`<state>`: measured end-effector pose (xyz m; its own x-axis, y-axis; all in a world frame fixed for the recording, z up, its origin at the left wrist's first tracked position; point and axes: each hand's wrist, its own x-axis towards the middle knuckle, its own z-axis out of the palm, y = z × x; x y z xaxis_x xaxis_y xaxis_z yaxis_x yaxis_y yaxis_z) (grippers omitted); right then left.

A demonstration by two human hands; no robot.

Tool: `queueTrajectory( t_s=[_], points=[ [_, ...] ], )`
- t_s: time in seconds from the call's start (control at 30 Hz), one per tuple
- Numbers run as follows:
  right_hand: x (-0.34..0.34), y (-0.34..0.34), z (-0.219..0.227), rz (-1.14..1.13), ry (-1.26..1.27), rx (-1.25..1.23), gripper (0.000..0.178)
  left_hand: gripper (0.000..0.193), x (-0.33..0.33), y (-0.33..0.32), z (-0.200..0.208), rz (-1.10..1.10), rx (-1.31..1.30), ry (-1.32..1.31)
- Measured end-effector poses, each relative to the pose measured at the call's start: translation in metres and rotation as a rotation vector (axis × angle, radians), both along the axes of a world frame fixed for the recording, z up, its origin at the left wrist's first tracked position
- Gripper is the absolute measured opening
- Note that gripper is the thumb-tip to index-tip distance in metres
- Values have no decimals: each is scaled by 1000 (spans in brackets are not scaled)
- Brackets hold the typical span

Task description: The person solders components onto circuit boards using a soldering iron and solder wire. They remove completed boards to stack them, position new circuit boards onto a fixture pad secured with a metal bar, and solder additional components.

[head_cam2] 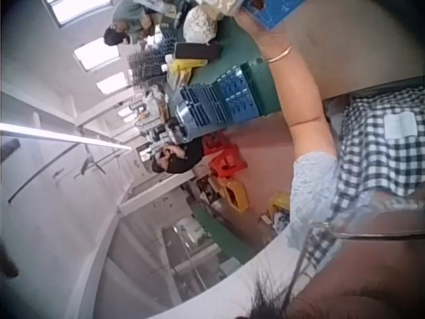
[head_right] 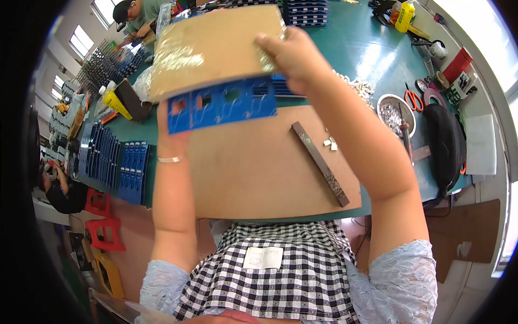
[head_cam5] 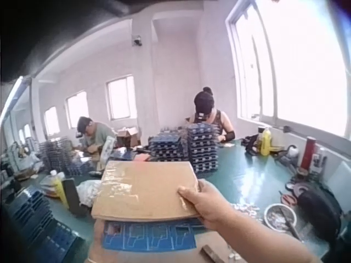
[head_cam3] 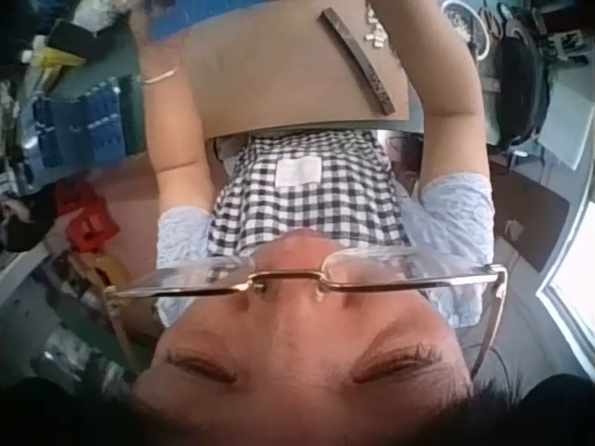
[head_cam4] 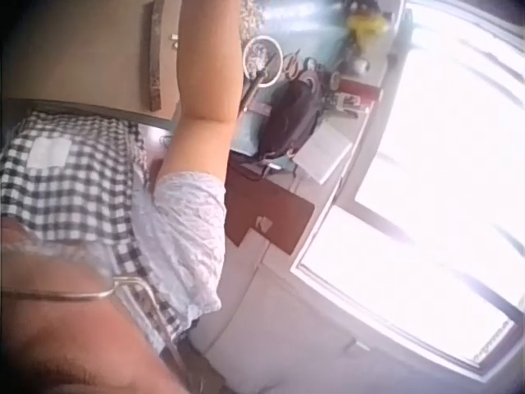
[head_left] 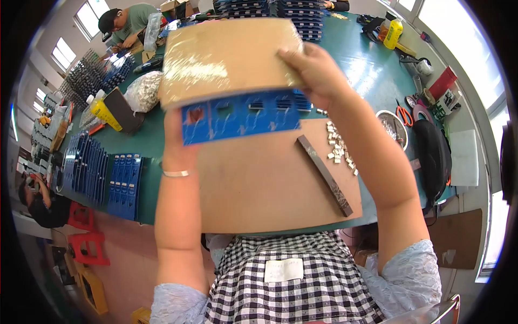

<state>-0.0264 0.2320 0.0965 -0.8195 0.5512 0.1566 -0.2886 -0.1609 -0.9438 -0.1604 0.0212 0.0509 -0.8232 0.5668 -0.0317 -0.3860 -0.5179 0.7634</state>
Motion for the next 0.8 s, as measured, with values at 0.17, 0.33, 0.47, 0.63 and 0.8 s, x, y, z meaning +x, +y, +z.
queueTrajectory(
  t_s=[0.17,0.33,0.47,0.63,0.8],
  points=[
    [10,-106,-56,135,-113,-172,37,43,76,-57,-50,-9,355,-4],
    [30,-163,-95,245,-305,-273,43,47,116,-111,-93,161,272,72],
    [41,-181,-94,133,-384,3,56,59,121,-142,-110,51,209,164],
    [38,-191,-72,-169,-61,1292,58,62,125,-140,-101,-55,363,85],
    [16,-227,-82,-140,-42,1184,53,65,117,-136,-71,-190,623,-67]
  ],
)
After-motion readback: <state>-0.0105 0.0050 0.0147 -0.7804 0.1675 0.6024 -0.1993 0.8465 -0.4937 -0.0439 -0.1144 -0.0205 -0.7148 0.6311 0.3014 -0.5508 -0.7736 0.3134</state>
